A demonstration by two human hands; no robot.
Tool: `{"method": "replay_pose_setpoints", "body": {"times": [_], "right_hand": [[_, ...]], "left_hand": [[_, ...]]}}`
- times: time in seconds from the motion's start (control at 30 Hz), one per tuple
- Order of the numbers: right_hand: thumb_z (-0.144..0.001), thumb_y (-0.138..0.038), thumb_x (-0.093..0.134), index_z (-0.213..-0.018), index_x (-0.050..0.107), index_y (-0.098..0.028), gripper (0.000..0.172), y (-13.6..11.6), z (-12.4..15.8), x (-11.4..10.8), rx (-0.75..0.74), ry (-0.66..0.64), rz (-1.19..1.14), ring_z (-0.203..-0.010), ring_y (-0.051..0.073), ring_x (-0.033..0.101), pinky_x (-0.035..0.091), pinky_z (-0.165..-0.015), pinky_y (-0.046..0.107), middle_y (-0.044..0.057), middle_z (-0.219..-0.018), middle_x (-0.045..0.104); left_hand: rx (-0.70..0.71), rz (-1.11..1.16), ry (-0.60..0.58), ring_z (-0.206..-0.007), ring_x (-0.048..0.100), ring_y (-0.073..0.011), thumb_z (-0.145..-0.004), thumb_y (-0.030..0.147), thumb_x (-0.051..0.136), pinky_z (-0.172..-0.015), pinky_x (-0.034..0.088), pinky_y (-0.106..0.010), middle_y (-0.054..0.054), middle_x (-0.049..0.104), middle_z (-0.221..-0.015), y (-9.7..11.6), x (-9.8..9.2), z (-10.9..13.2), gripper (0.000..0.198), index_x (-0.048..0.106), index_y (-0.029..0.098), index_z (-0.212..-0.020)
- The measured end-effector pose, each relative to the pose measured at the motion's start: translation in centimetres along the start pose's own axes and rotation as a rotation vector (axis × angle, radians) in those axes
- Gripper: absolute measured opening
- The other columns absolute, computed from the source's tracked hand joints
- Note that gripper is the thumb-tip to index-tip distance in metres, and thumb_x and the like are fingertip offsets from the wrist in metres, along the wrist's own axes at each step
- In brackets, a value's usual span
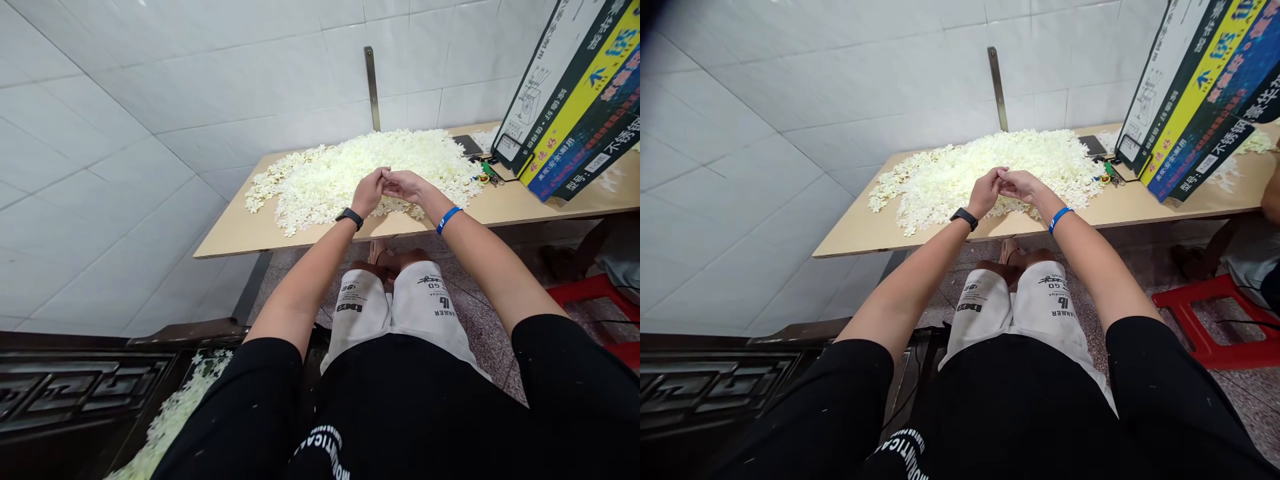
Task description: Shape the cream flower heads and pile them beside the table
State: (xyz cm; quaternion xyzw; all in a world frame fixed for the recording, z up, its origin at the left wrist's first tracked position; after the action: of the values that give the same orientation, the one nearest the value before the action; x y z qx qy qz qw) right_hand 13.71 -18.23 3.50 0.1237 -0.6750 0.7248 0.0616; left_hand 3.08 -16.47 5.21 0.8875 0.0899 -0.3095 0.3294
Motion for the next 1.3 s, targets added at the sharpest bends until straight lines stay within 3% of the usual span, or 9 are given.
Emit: {"method": "replay_pose_setpoints", "body": {"times": [0.17,0.4,0.67,0.9,1.03,1.3], "right_hand": [[-0.096,-0.03,0.067,-0.085,0.068,-0.015,0.019,0.3,0.2,-0.1,0.051,-0.042,-0.002,-0.068,0.009,0.061,0.058,-0.084,0.025,0.001,-0.07,0.067],[-0.09,-0.047,0.072,-0.087,0.064,-0.016,0.032,-1.4,0.6,0.1,0.002,-0.093,-0.083,-0.076,0.014,0.065,0.061,-0.091,0.032,0.004,-0.076,0.068],[-0.09,-0.048,0.071,-0.082,0.067,-0.015,0.034,-2.4,-1.9,-0.3,-0.048,-0.178,0.004,-0.072,0.014,0.065,0.061,-0.088,0.034,0.003,-0.071,0.068],[-0.069,-0.055,0.087,-0.074,0.071,-0.014,0.045,-3.6,-5.3,-0.7,-0.179,-0.128,0.059,-0.077,0.017,0.07,0.06,-0.091,0.036,0.008,-0.077,0.075],[-0.052,-0.062,0.093,-0.078,0.075,-0.015,0.057,-4.6,-6.4,-0.9,-0.256,-0.105,0.047,-0.076,0.018,0.072,0.06,-0.093,0.041,0.005,-0.076,0.076],[-0.06,-0.068,0.086,-0.074,0.078,-0.017,0.053,-6.8,-5.7,-1.4,-0.347,-0.027,0.103,-0.071,0.019,0.073,0.064,-0.085,0.045,0.004,-0.071,0.075]], "left_hand": [[0.023,-0.03,-0.046,-0.11,0.067,-0.0225,-0.094,0.018,0.053,-0.096,0.054,-0.037,-0.013,0.071,-0.128,0.9,-0.2,0.3,0.038,0.06,0.014,-0.132],[0.076,-0.104,-0.019,-0.081,0.063,-0.0192,-0.099,0.02,0.045,-0.077,0.052,-0.034,-0.01,0.073,-0.096,2.4,-1.0,-0.7,0.033,0.065,0.015,-0.125],[0.164,-0.035,-0.035,-0.115,0.066,-0.0247,-0.099,0.023,0.045,-0.097,0.055,-0.039,-0.015,0.068,-0.132,0.5,-0.7,-2.7,0.045,0.055,0.015,-0.143],[0.287,-0.079,0.032,-0.129,0.062,-0.0226,-0.096,0.013,0.046,-0.112,0.051,-0.041,-0.012,0.066,-0.139,-1.0,-2.0,-5.3,0.042,0.06,0.014,-0.135],[0.368,-0.146,0.047,-0.125,0.066,-0.0195,-0.1,0.014,0.043,-0.108,0.055,-0.037,-0.01,0.069,-0.135,-0.9,-2.8,-6.6,0.038,0.062,0.016,-0.132],[0.551,-0.151,0.15,-0.113,0.073,-0.0162,-0.105,0.02,0.043,-0.094,0.062,-0.034,-0.008,0.075,-0.124,2.0,-4.5,-7.5,0.033,0.063,0.019,-0.131]]}}
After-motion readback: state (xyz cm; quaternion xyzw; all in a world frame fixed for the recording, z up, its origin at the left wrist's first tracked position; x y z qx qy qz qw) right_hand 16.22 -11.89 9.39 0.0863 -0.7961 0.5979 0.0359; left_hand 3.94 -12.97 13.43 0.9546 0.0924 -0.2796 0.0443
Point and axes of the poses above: each hand's wrist, its own z-axis away from the middle knuckle, its own x-axis out of the palm, y = z × x, the point moved 7 cm from there along -z, towards the middle knuckle
